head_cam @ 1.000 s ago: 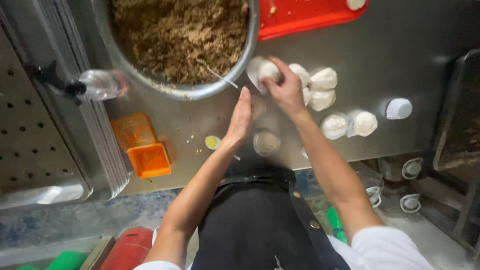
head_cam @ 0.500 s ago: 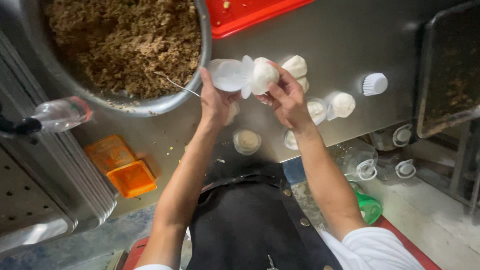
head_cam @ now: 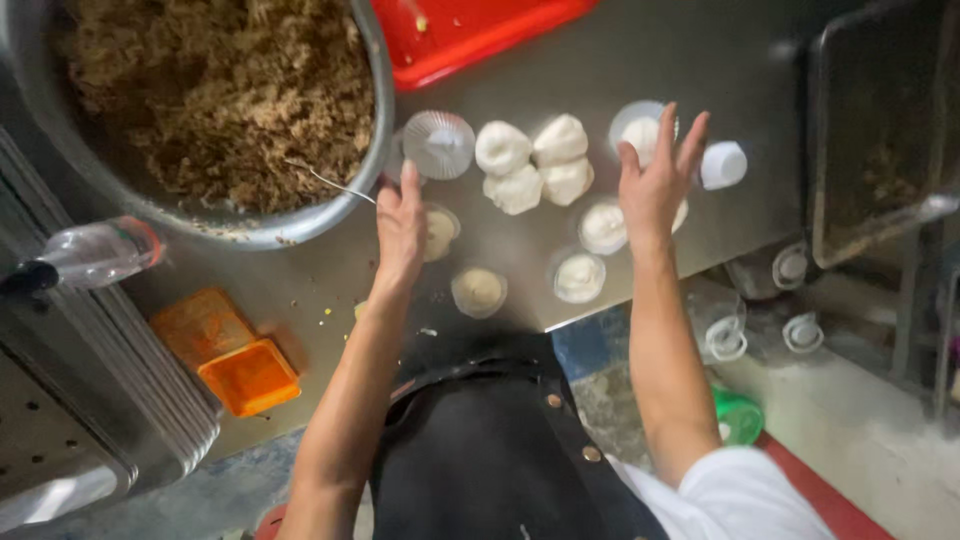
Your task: The person prepares siopao by filling dough discs with a meat mixture and egg slices, pleating them into buns, and placing them onto a steaming tray.
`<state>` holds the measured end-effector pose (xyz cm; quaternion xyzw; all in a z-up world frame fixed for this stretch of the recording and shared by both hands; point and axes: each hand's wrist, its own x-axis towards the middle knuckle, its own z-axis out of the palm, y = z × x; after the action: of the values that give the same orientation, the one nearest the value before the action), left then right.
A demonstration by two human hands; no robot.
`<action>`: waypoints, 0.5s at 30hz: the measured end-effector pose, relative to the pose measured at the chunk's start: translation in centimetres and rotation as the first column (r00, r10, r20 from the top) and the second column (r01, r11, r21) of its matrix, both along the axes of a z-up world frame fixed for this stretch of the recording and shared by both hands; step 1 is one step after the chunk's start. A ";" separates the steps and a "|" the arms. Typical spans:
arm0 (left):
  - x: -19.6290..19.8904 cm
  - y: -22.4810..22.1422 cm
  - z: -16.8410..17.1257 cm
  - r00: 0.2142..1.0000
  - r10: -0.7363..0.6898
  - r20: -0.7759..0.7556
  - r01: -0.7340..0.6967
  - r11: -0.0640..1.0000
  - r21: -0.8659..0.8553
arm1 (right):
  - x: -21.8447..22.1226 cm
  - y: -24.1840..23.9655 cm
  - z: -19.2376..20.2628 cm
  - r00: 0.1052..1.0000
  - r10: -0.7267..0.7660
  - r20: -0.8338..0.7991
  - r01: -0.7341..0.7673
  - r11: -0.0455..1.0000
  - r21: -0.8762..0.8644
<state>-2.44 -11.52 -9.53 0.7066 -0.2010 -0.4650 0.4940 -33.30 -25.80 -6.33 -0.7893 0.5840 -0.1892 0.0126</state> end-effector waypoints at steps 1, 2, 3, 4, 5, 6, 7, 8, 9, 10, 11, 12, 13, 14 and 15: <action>-0.1 0.7 0.3 0.998 -0.017 0.056 0.017 1.000 -0.006 | 0.1 0.8 0.3 0.994 0.019 0.106 -0.025 0.998 0.055; -0.3 1.4 0.5 0.993 -0.034 0.112 0.036 0.999 -0.012 | 0.4 1.6 0.3 0.977 0.029 0.212 -0.053 0.993 0.108; -0.7 1.7 0.6 0.985 -0.059 0.164 0.065 0.998 -0.029 | 1.2 1.7 0.0 0.976 0.047 0.211 -0.091 0.974 0.207; -1.3 2.6 1.1 0.971 -0.099 0.220 0.101 0.995 0.002 | 2.2 1.2 -0.5 0.975 0.065 0.212 -0.129 0.944 0.303; -2.2 3.2 1.9 0.951 -0.132 0.279 0.131 0.991 0.020 | 3.2 -0.3 -0.9 0.972 0.091 0.218 -0.171 0.909 0.381; -3.0 3.5 2.8 0.927 -0.164 0.337 0.160 0.986 0.040 | 4.0 -1.6 -1.1 0.960 0.153 0.236 -0.246 0.863 0.442; -3.5 3.6 3.7 0.930 -0.163 0.329 0.169 0.986 0.013 | 4.9 -2.6 -1.2 0.942 0.214 0.259 -0.321 0.802 0.504; -3.9 3.7 4.5 0.933 -0.163 0.321 0.177 0.984 -0.014 | 5.6 -3.3 -1.1 0.918 0.272 0.287 -0.391 0.731 0.559; -4.2 4.0 5.4 0.936 -0.166 0.311 0.187 0.982 -0.038 | 5.9 -3.8 -0.7 0.919 0.262 0.295 -0.391 0.707 0.589; -4.4 4.7 6.4 0.945 -0.195 0.264 0.212 0.976 -0.037 | 6.1 -4.3 0.2 0.919 0.252 0.303 -0.391 0.682 0.618; -4.4 4.8 7.3 0.951 -0.215 0.221 0.231 0.971 -0.052 | 6.5 -5.5 1.5 0.917 0.252 0.309 -0.396 0.663 0.636; -4.4 4.5 7.9 0.955 -0.235 0.180 0.251 0.966 -0.069 | 6.3 -6.2 3.3 0.907 0.220 0.360 -0.407 0.676 0.614; -4.4 4.4 8.3 0.968 -0.242 0.064 0.248 0.963 -0.103 | 5.5 -5.9 5.5 0.893 0.187 0.410 -0.419 0.679 0.603; -4.4 4.3 8.6 0.967 -0.250 -0.053 0.241 0.961 -0.138 | 5.0 -5.2 7.5 0.875 0.154 0.459 -0.430 0.683 0.591; -4.5 4.2 8.8 0.950 -0.264 -0.169 0.234 0.956 -0.176 | 4.8 -4.3 9.3 0.836 0.112 0.537 -0.472 0.645 0.601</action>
<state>-6.96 -7.29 -0.73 0.5874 -0.2757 -0.5724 0.5013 -28.54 -30.11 2.93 -0.7402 0.4508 -0.1216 0.4839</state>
